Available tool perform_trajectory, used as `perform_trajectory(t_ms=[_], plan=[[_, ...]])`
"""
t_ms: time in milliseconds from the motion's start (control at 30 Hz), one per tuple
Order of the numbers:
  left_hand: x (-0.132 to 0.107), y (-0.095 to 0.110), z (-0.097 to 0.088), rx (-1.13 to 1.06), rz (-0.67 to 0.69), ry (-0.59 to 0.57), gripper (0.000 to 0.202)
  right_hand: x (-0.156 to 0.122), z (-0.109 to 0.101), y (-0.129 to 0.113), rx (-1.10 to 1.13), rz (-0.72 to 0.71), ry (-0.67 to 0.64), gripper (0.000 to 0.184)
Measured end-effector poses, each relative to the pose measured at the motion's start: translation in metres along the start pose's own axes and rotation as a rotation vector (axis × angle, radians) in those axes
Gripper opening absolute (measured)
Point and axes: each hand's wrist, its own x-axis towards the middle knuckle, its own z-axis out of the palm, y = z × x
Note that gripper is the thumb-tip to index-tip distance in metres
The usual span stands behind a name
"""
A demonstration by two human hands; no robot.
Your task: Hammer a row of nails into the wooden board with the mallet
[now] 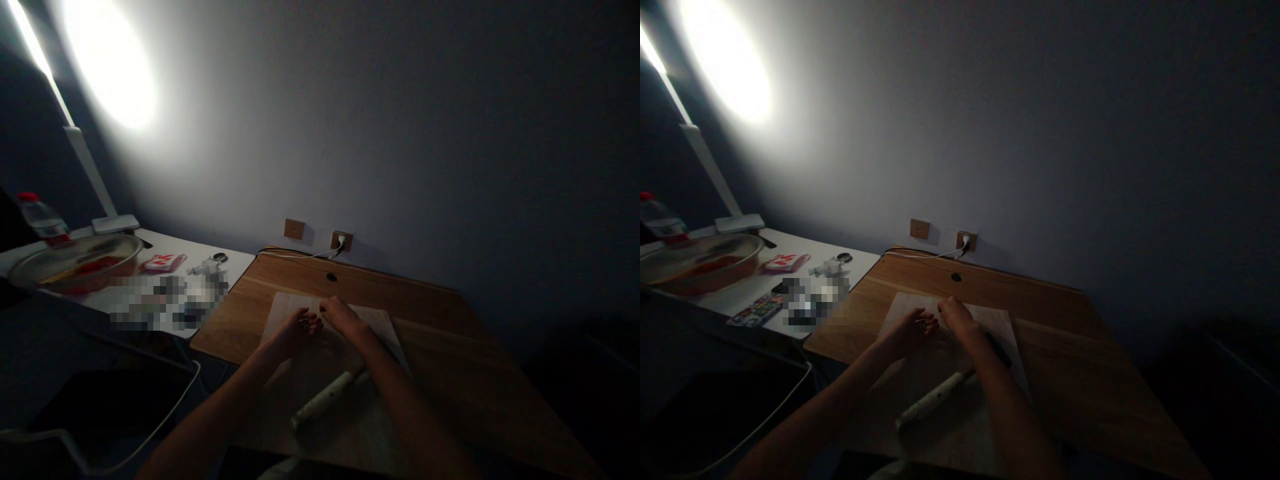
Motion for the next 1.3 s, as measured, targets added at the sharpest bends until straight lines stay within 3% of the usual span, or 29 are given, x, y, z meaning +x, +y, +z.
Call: perform_trajectory(t_ms=[267,567,767,933,1100,1200,1300], plan=[[0.004,-0.004,0.002,-0.063,-0.051,-0.010,0.027,-0.011,-0.007,-0.002,-0.047,-0.018,-0.037,0.035],[0.006,-0.006,-0.001,-0.087,-0.060,0.000,0.024,-0.005,-0.014,-0.007,-0.028,0.027,-0.042,0.037],[0.001,-0.008,0.006,-0.080,-0.046,-0.054,0.037,-0.020,-0.026,-0.014,0.090,-0.122,0.090,0.017],[0.008,-0.014,0.008,-0.025,0.027,-0.096,0.034,-0.037,-0.023,-0.020,0.283,-0.280,0.172,0.020],[0.015,-0.021,0.010,0.045,0.067,-0.075,0.017,-0.053,-0.019,-0.006,0.389,-0.215,0.419,0.026],[0.018,-0.028,0.014,0.236,0.145,-0.095,0.019,-0.070,-0.013,0.007,0.426,-0.147,0.519,0.025],[0.015,-0.035,0.018,0.451,0.279,-0.190,0.024,-0.092,0.000,0.021,0.453,-0.101,0.560,0.025]])
